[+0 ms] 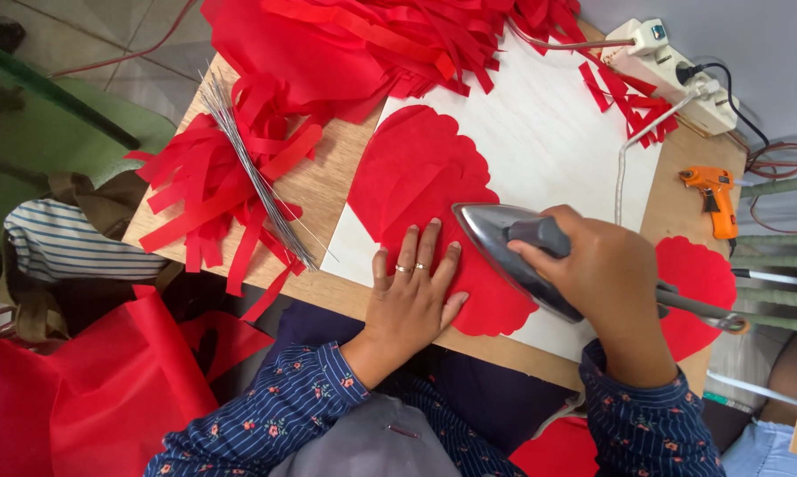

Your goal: Iron red fabric petals and attach them to metal wires to create artificial flowers

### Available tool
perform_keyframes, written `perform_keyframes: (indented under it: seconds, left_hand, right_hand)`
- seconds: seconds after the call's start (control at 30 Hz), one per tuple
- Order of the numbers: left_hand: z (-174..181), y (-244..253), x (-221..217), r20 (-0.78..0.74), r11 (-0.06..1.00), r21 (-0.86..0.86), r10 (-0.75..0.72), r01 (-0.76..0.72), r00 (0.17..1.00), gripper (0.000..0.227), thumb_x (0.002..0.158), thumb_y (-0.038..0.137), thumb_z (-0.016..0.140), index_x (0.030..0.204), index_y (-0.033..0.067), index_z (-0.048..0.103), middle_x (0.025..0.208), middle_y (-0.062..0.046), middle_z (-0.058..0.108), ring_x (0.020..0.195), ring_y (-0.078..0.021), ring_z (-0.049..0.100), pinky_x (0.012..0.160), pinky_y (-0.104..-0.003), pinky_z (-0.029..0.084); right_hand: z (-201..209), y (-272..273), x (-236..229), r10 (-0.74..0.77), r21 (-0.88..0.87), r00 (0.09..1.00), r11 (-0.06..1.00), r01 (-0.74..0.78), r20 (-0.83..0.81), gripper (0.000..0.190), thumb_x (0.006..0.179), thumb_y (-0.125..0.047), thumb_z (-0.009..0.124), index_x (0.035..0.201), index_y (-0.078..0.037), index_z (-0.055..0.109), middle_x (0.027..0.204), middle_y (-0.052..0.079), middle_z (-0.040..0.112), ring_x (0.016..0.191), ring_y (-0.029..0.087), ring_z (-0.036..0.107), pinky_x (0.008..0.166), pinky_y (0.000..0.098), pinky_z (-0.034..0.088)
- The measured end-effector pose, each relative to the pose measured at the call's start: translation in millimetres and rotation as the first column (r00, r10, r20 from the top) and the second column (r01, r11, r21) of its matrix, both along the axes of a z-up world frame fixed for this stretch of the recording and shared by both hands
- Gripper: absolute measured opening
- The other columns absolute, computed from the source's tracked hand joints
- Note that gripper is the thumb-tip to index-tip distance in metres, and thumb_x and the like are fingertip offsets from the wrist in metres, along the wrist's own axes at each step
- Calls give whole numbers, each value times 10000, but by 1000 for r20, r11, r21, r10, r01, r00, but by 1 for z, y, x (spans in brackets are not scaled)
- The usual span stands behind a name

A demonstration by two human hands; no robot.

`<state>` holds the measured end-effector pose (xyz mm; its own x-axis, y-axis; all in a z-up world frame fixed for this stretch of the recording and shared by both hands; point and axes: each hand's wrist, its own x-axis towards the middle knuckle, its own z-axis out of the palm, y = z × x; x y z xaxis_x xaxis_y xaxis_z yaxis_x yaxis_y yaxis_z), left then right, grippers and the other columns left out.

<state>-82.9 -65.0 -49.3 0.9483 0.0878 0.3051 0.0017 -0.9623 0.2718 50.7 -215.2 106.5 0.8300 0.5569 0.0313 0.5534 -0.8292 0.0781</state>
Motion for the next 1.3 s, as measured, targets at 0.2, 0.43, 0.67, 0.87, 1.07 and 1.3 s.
perform_keyframes:
  seconds: [0.2,0.43,0.67,0.87,1.07,1.3]
  left_hand:
    - [1,-1,-1,-26,1000,-12,-2,2,1000,575,1016,570,336,1432,210,499,1594,-183,384,1459,-349,285,1048,-589,116]
    - [4,1,-2,-43,1000,-29,-6,5,999,573,1016,570,352,1437,209,496,1590,-179,388,1454,-352,284,1047,-596,110]
    - [11,3,-3,108,992,93,79,-90,991,631,1006,639,417,1464,233,567,1597,-113,474,1427,-305,481,1078,-513,341]
    - [8,1,-2,92,992,98,75,-84,993,647,985,649,447,1466,234,572,1609,-116,458,1435,-304,475,1083,-515,337]
    - [9,2,-1,89,993,85,75,-83,993,631,998,636,431,1451,225,583,1604,-123,461,1426,-308,486,1080,-514,328]
    - [11,1,-1,67,992,85,90,-95,994,641,975,652,468,1453,239,580,1611,-106,455,1419,-293,497,1088,-510,322]
  right_hand:
    - [-18,-3,10,14,50,1000,999,-14,-2,432,838,-571,807,1076,-220,722,647,86,694,689,305,735,575,375,535]
    - [-27,-18,14,3,73,1000,997,-5,27,425,854,-563,826,1059,-205,724,635,63,677,668,282,723,578,333,521]
    - [-25,-35,20,-54,-65,974,995,71,222,439,906,-685,795,1031,-268,742,626,65,623,651,306,665,496,407,445]
    - [-12,-17,-2,-71,-16,995,997,72,69,409,863,-646,788,1020,-272,748,657,62,667,647,288,665,511,409,442]
    - [-29,-9,3,7,-16,998,1000,-6,68,443,869,-650,780,1017,-235,739,658,43,671,658,283,682,462,403,444]
    - [-36,-33,16,-20,-42,987,999,27,157,485,897,-663,806,1004,-195,732,617,75,631,616,300,657,463,401,435]
